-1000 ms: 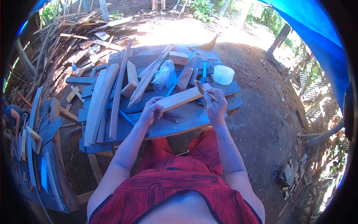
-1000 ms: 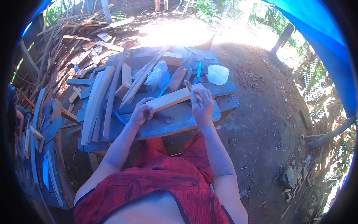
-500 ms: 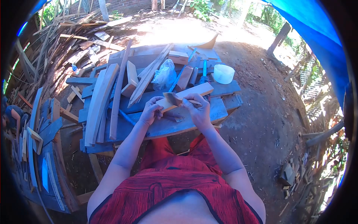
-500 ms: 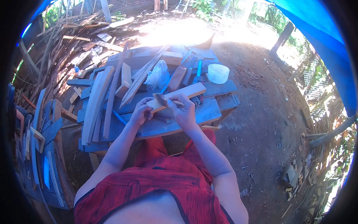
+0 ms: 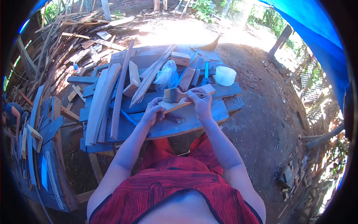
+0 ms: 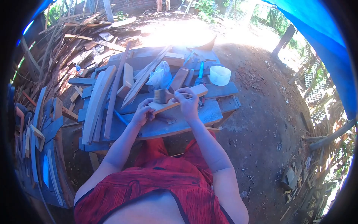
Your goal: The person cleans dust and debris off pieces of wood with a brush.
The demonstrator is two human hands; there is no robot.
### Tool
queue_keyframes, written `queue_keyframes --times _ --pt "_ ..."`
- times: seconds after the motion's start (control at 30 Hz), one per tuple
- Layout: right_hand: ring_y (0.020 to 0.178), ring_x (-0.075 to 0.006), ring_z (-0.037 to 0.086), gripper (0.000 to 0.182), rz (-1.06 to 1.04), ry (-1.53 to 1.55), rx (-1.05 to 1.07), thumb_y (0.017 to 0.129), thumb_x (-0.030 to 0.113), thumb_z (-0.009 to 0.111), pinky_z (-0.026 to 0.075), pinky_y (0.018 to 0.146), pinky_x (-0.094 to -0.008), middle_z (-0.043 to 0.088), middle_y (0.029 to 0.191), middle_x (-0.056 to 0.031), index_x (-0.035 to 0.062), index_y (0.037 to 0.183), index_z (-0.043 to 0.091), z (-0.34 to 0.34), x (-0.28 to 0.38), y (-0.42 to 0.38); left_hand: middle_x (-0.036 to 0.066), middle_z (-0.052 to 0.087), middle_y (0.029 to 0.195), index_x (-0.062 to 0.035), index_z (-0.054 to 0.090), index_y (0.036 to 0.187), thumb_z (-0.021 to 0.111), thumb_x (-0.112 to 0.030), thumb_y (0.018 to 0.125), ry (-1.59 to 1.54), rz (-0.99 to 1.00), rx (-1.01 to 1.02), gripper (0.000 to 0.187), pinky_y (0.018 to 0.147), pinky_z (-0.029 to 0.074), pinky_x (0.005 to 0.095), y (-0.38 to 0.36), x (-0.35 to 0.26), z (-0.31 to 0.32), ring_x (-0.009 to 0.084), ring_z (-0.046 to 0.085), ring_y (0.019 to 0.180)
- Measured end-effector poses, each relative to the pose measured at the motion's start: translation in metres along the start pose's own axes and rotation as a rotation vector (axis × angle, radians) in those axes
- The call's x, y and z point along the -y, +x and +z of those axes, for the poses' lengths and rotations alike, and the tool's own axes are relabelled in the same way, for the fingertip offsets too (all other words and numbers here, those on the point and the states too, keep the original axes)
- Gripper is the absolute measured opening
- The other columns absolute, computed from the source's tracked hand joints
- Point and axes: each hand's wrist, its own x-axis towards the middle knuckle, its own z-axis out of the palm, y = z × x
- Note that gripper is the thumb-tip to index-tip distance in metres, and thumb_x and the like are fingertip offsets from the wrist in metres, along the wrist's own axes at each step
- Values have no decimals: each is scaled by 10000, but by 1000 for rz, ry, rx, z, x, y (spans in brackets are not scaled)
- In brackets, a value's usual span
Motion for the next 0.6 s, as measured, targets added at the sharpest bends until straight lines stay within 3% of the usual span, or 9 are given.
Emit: queue_keyframes --times 0.17,0.3,0.4,0.5,0.6 --pt "675 -118 635 50 -199 -202 -126 836 35 603 484 603 -214 627 792 -45 3 873 610 -45 15 10 64 587 707 14 522 1100 542 -50 690 5 -9 19 415 357 438 196 -1 -5 3 102 549 444" --pt "659 -138 637 69 -196 -267 -267 837 39 607 524 607 -232 628 795 -66 -12 884 606 -85 22 16 66 578 706 9 530 1097 541 -49 685 4 -6 14 416 357 433 194 0 -4 3 100 540 445" --pt "649 -111 622 63 -283 -347 -331 838 44 608 486 576 -212 631 790 -60 10 891 609 -107 20 20 63 575 704 4 531 1099 542 -53 684 4 -6 12 420 357 431 193 0 -4 3 99 542 449" --pt "695 -108 596 48 -282 -502 -403 819 39 615 464 640 -238 625 787 -38 17 861 605 -118 19 21 59 572 702 4 532 1100 545 -58 683 12 -3 15 422 359 431 193 0 -3 2 98 542 450" --pt "736 -175 593 68 -454 -768 -403 802 35 621 463 662 -287 613 806 -77 23 866 601 -118 17 20 55 571 701 4 532 1100 548 -65 685 12 -5 9 421 360 431 191 -1 -4 3 96 542 450"
